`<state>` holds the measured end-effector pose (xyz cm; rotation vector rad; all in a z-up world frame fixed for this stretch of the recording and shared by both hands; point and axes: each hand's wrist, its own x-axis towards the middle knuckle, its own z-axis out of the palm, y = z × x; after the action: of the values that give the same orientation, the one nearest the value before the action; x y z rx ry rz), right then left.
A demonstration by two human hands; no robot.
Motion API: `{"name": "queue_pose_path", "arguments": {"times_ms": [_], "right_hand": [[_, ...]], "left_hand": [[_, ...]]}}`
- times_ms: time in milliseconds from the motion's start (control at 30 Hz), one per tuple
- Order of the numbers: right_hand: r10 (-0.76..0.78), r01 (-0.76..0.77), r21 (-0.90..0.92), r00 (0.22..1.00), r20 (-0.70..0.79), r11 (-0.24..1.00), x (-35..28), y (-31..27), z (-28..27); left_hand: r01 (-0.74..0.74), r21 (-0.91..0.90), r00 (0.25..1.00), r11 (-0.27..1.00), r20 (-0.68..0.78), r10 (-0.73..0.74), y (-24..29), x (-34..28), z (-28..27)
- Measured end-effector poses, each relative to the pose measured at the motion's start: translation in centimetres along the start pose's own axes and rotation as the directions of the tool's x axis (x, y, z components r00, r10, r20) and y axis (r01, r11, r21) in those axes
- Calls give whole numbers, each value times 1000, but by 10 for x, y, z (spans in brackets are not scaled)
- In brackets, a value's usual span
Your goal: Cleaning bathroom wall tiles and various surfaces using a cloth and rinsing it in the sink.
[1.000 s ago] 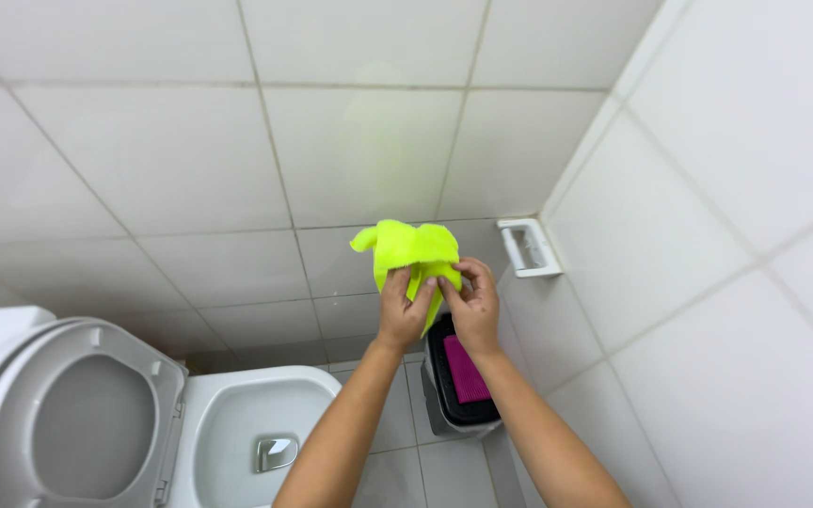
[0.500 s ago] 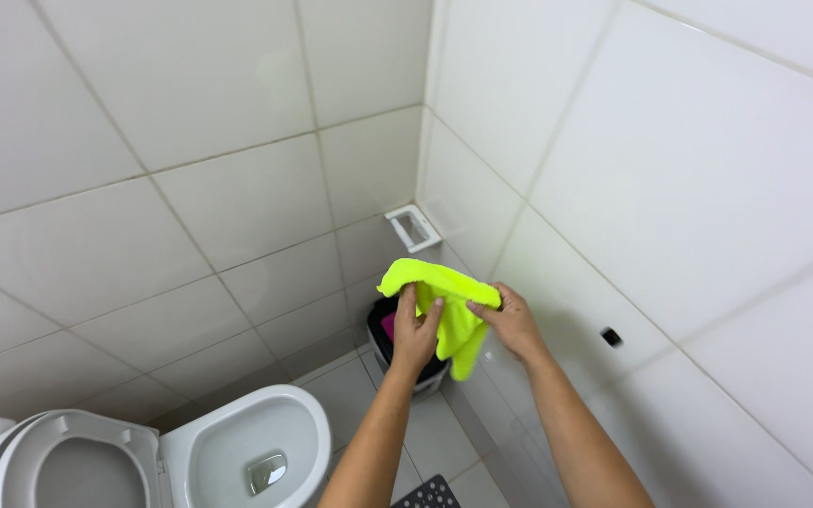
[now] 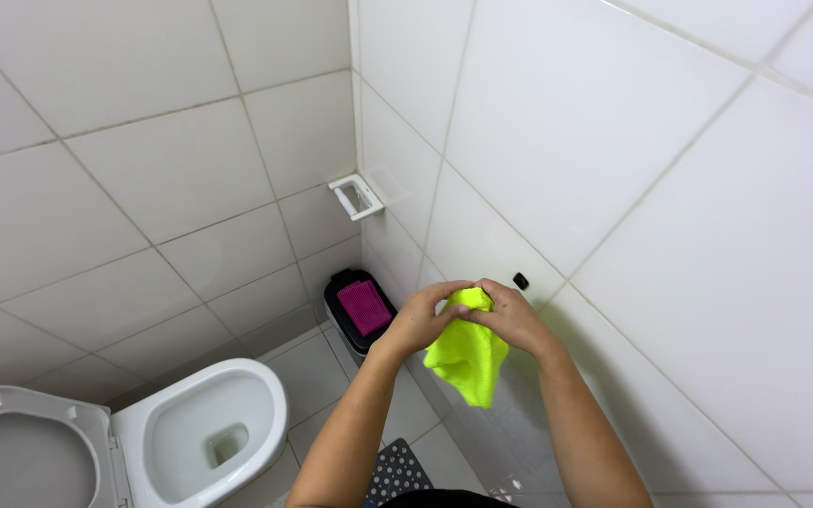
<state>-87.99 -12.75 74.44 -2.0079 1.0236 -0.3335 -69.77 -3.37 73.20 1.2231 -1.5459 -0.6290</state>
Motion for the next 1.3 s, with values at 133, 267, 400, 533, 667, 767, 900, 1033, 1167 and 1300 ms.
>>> {"name": "queue_pose_path", "arguments": {"times_ms": [133, 267, 400, 533, 667, 767, 900, 1033, 1167, 1300], "right_hand": [[-27, 36, 217, 999, -47, 975, -1, 34, 20], [-202, 309, 289, 916, -347, 906, -7, 32, 42], [85, -39, 152, 948, -306, 988, 5, 45, 54], [69, -71, 12, 881, -468, 997, 24, 29, 10], [-469, -62, -594, 552, -690, 802, 8, -57, -33], [-331, -193, -497, 541, -773, 846, -3, -103, -58], [-161, -173, -237, 366, -916, 956, -16, -132, -70], [23, -137, -1, 173, -985, 991, -9, -134, -65], [-333, -230, -349, 103, -937, 909, 20, -105, -53], [-603, -482, -682, 336, -724, 550, 51, -73, -72]], "left_hand": [[163, 23, 985, 986, -66, -161, -8, 10, 13], [112, -40, 969, 993, -216, -118, -9, 31, 12], [-46, -137, 940, 989, -342, -4, -17, 65, -12], [-105, -252, 925, 962, -381, 1, -44, 104, -58], [-64, -171, 917, 983, -399, -10, -56, 136, -81], [-11, -310, 951, 951, -297, -86, -43, 164, -80], [-14, -689, 997, 725, -63, -40, -19, 190, -58], [-165, -794, 978, 586, -57, 199, -17, 207, -1], [-552, -249, 833, 796, -135, 536, -18, 213, 41], [-608, 219, 760, 763, -118, 639, -23, 242, 53]]}}
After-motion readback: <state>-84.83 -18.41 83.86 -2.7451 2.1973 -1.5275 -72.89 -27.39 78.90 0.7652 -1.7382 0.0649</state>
